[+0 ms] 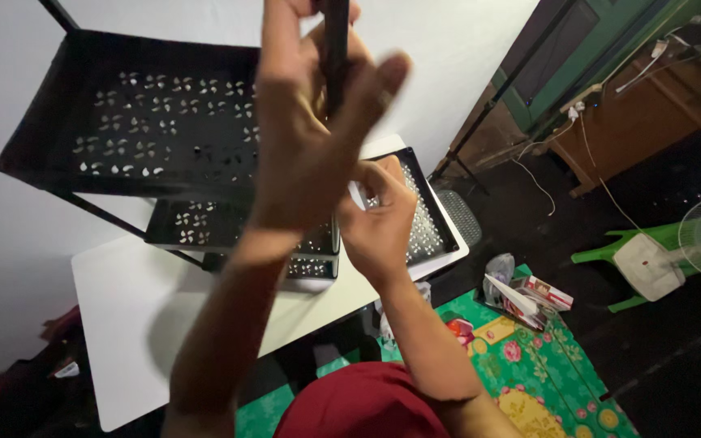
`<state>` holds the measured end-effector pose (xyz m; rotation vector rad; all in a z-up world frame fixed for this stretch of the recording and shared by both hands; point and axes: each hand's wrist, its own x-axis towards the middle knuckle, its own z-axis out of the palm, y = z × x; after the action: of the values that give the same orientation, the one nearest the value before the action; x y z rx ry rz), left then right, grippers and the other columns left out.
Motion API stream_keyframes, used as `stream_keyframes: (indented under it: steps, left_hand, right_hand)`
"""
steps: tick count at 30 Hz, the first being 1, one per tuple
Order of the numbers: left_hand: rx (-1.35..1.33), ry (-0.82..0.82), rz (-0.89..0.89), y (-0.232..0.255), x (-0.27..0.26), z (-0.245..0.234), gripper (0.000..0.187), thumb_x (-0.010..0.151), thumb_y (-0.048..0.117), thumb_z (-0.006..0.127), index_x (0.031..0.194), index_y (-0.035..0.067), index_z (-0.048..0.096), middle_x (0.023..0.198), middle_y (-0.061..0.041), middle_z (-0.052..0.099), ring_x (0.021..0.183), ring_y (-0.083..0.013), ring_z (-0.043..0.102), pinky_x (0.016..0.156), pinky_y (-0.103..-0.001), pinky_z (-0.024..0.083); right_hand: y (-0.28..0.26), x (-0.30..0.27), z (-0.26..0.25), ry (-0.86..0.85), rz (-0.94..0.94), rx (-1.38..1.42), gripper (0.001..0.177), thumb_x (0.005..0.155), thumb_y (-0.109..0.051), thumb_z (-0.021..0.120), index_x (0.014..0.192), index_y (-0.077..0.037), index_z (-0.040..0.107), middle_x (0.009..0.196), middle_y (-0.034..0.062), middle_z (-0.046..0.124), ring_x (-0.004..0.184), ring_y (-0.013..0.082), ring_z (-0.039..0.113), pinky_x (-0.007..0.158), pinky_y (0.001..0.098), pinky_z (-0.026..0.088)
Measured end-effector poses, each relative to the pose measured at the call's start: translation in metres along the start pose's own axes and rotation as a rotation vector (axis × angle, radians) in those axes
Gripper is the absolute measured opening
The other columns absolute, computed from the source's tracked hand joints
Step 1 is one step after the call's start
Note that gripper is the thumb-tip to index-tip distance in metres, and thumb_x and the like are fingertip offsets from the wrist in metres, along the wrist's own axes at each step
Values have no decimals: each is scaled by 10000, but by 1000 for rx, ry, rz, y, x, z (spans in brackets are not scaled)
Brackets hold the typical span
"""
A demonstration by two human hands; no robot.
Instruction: The person assembles a stack of black perforated trays by inserting metal rods into the side holes to connect them. The person holds the stack, aligns the holes, and pushes the rods through to secure the trays together.
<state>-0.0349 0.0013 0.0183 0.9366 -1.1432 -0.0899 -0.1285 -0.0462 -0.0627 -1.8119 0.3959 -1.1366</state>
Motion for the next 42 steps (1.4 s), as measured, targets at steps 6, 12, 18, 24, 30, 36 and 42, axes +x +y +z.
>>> stream_keyframes:
  steps: [6, 12, 18, 24, 30, 36, 42]
  left_hand:
    - [44, 30, 19, -10, 6, 4, 334, 1090, 291, 735, 996, 91, 485, 738, 39, 446, 596, -22, 395, 535, -199, 307]
    - [-224, -146, -167, -3, 12, -16, 286, 1027, 302, 711, 1020, 119, 492, 682, 72, 448, 529, -19, 376, 467, -217, 270]
    - [195, 58, 106, -21, 1, 7, 342, 1094, 316, 701, 931, 80, 514, 701, 44, 449, 515, -38, 405, 467, -208, 307]
    - [-402, -268, -208, -20, 16, -23, 276, 1037, 292, 720, 965, 96, 540, 634, 79, 420, 488, -20, 369, 425, -205, 279]
    - [163, -33, 19, -25, -2, -4, 303, 1115, 278, 711, 960, 82, 541, 685, 54, 466, 552, -38, 422, 494, -213, 306]
    - [-606, -301, -368, -24, 6, -27, 259, 1045, 210, 701, 893, 83, 534, 617, 75, 405, 472, -11, 350, 416, -200, 241]
    - [143, -15, -38, -30, -13, 1, 374, 1093, 272, 682, 821, 96, 494, 629, 37, 396, 519, -50, 366, 466, -238, 273]
  right_hand:
    - [14, -2, -7, -208, 16, 23, 139, 941, -32, 661, 1068, -1, 707, 1039, 64, 622, 884, 137, 545, 797, 273, 468]
    - [18, -6, -4, -57, 67, 74, 149, 885, -29, 759, 1031, -11, 784, 873, 41, 635, 809, 125, 524, 715, 288, 426]
    - [20, -1, 1, -12, -41, 18, 294, 782, -25, 755, 1055, 42, 668, 876, 49, 573, 769, 125, 503, 676, 283, 434]
    - [18, -2, 8, -118, -2, 114, 131, 963, -21, 690, 1088, 16, 704, 895, 45, 595, 836, 121, 576, 793, 273, 491]
    - [20, -2, 11, -104, -105, 59, 113, 911, -13, 678, 1022, 5, 694, 912, 51, 615, 846, 134, 531, 691, 271, 430]
    - [26, -5, -2, -146, 67, 86, 108, 966, -52, 695, 1049, -1, 742, 861, 20, 592, 797, 89, 525, 687, 248, 411]
    - [26, -1, 4, -100, 71, 213, 145, 907, -41, 697, 1028, 32, 665, 918, 39, 621, 811, 95, 516, 703, 258, 410]
